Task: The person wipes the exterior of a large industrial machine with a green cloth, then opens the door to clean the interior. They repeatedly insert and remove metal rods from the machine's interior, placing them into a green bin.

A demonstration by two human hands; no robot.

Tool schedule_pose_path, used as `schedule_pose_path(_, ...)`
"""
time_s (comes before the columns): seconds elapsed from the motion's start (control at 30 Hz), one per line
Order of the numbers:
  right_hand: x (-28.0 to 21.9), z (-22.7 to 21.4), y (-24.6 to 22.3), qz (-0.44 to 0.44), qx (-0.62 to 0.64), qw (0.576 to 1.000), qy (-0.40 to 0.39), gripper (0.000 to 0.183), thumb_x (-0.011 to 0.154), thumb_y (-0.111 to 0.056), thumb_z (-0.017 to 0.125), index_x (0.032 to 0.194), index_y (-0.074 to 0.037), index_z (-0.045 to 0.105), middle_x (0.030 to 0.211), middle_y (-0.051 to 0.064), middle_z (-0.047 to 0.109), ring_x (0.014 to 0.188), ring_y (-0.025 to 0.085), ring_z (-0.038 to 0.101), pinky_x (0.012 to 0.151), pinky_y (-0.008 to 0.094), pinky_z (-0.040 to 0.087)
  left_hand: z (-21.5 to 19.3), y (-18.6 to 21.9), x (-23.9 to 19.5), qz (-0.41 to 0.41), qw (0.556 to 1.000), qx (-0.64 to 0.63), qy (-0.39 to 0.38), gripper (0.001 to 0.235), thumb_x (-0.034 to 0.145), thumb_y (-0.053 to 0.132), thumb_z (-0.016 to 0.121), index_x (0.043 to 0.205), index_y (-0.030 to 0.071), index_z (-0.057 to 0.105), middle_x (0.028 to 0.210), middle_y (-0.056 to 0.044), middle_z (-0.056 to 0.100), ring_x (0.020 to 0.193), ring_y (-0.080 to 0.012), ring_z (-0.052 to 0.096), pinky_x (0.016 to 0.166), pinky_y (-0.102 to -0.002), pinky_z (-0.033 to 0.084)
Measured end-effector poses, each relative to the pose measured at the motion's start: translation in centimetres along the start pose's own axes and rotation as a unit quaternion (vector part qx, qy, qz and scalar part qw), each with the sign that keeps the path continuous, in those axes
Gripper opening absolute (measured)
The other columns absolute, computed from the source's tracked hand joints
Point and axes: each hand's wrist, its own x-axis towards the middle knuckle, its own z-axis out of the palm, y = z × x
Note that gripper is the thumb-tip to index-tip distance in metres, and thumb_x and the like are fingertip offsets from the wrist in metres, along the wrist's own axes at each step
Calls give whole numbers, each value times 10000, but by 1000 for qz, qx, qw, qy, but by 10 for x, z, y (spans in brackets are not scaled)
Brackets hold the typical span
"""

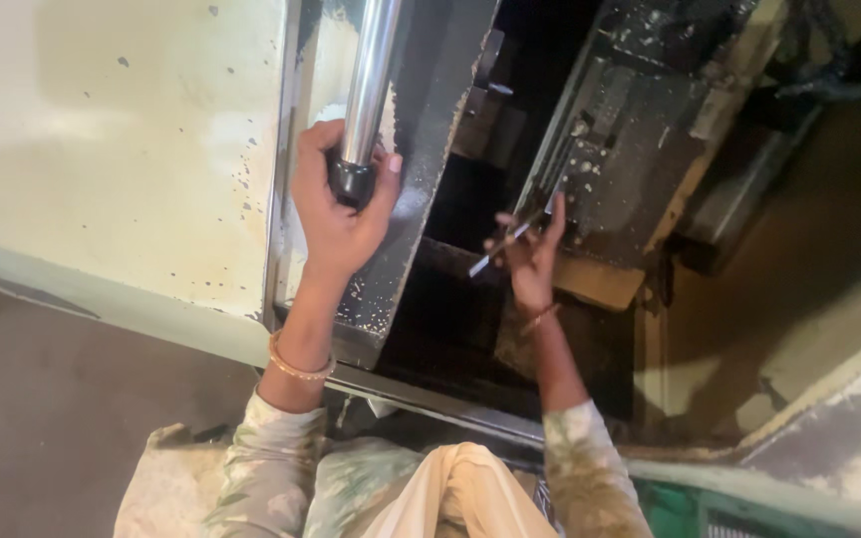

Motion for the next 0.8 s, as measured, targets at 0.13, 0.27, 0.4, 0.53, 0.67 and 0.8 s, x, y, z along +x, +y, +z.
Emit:
schedule_pose_path(0.13, 83, -12, 63, 95, 111, 989, 9, 500, 979, -49, 563, 1456, -143, 451, 1144, 79, 649, 942, 194, 700, 784, 310, 595, 5, -3, -2, -18, 1000, -7, 16, 379, 985, -48, 735, 1270, 10, 493, 997, -86, 638, 835, -111, 634, 786, -245, 524)
schedule_pose_path(0.27, 173, -12, 125, 81, 220, 969, 78, 206, 977, -151, 676, 1158, -60, 712, 1001, 36, 713, 918, 164, 676, 774, 289, 560, 8, -1, -3, -19, 999, -6, 30, 362, 988, -57, 721, 1262, 18, 496, 978, -76, 644, 814, -106, 635, 770, -242, 521)
schedule_pose_path(0.4, 236, -2, 160, 109, 265, 946, 151, 115, 907, -167, 750, 989, -90, 728, 867, 11, 705, 774, 164, 639, 671, 310, 542, 9, 0, -3, -34, 998, 21, 38, 355, 983, -48, 721, 1247, 26, 495, 973, -65, 659, 829, -109, 643, 790, -254, 534)
schedule_pose_path(0.53, 273, 10, 180, 41, 279, 946, 158, 166, 1013, -215, 804, 991, -80, 709, 753, -5, 505, 647, 143, 416, 540, 306, 329, 11, 0, -1, -31, 997, 51, 46, 365, 963, -42, 732, 1229, 24, 492, 973, -68, 648, 876, -129, 651, 819, -276, 544)
schedule_pose_path(0.67, 297, 23, 192, -75, 248, 945, 198, 105, 923, -100, 782, 1004, -41, 750, 897, 6, 666, 811, 135, 584, 714, 291, 499, 12, 1, 2, -6, 997, 67, 48, 357, 960, -52, 731, 1215, 25, 493, 985, -75, 646, 894, -144, 660, 837, -288, 543)
schedule_pose_path(0.8, 300, 27, 181, -31, 231, 952, 196, 135, 862, -43, 710, 985, -23, 762, 903, 34, 724, 805, 145, 621, 677, 292, 495, 12, 2, 2, -4, 997, 69, 44, 331, 978, -64, 717, 1213, 22, 500, 979, -78, 647, 895, -142, 657, 830, -287, 552)
